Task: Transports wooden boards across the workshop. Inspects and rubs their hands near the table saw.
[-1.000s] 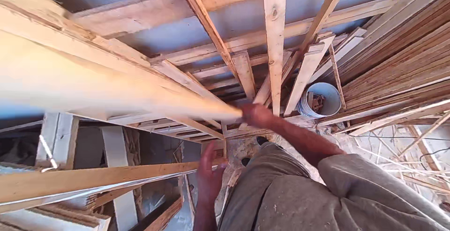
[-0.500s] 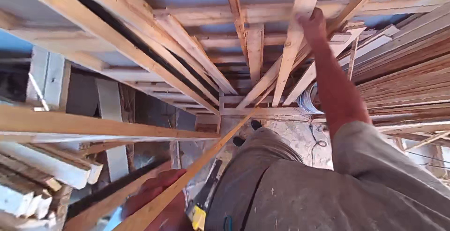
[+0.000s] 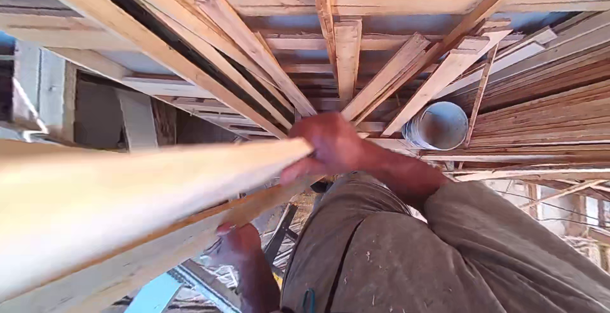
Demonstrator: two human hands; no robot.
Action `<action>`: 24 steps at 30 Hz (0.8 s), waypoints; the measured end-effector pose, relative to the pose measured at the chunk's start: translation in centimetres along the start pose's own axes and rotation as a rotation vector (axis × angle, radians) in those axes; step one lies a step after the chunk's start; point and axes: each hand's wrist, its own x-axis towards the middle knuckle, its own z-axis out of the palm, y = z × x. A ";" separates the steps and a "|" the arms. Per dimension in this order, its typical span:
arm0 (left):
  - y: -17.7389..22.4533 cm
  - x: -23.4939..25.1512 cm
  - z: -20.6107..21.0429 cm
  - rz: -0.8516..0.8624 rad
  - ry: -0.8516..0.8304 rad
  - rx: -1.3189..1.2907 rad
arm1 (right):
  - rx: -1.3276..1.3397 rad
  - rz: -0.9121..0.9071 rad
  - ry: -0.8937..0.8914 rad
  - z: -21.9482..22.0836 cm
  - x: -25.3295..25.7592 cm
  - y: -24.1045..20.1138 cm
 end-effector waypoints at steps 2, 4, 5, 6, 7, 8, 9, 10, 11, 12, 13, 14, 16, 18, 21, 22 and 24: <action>0.4 -0.2 1.1 -0.028 0.012 0.016 | 0.118 -0.096 -0.030 1.4 1.7 -3.2; 1.9 -0.2 2.3 -0.052 -0.027 0.054 | 0.208 -0.142 -0.026 2.8 3.3 -5.8; 1.7 0.2 1.1 -0.040 -0.062 0.049 | 0.239 -0.146 -0.041 3.6 4.0 -6.9; 1.2 0.9 -1.5 -0.041 -0.138 0.048 | 0.263 -0.142 -0.064 4.6 4.5 -7.8; 1.2 1.3 -3.2 -0.068 -0.137 0.058 | 0.295 -0.136 -0.084 5.6 4.9 -8.5; 1.3 1.4 -4.4 -0.085 -0.117 0.082 | 0.325 -0.129 -0.109 6.7 5.0 -8.9; 1.6 1.4 -5.1 -0.082 -0.077 0.097 | 0.343 -0.120 -0.136 8.1 4.9 -9.1; 1.7 1.3 -5.7 -0.053 -0.042 0.097 | 0.340 -0.108 -0.182 9.5 4.5 -9.0; 2.0 0.9 -5.0 -0.012 -0.015 0.135 | 0.321 -0.086 -0.256 11.0 4.0 -8.7; 2.7 0.4 -3.0 0.024 0.007 0.197 | 0.283 -0.064 -0.344 12.5 3.4 -8.2; 3.8 0.0 -0.4 0.034 0.014 0.243 | 0.247 -0.042 -0.443 13.8 2.8 -7.5; 4.5 -0.4 0.7 0.029 -0.030 0.235 | 0.218 -0.021 -0.541 15.1 2.2 -6.8; 4.5 -1.3 -1.4 -0.028 -0.133 0.104 | 0.154 -0.018 -0.667 17.5 0.8 -5.4; 3.8 -1.9 -4.3 -0.055 -0.182 0.046 | 0.042 -0.019 -0.805 19.0 0.1 -4.8; 4.0 -2.5 -5.0 0.021 -0.057 0.247 | -0.156 -0.061 -0.891 20.5 -1.5 -4.7; 4.0 -2.4 -5.0 0.037 -0.035 0.294 | -0.193 -0.070 -0.894 20.5 -2.1 -4.6; 3.9 -2.3 -5.5 0.044 0.013 0.313 | -0.233 -0.061 -0.936 19.3 -1.8 -3.9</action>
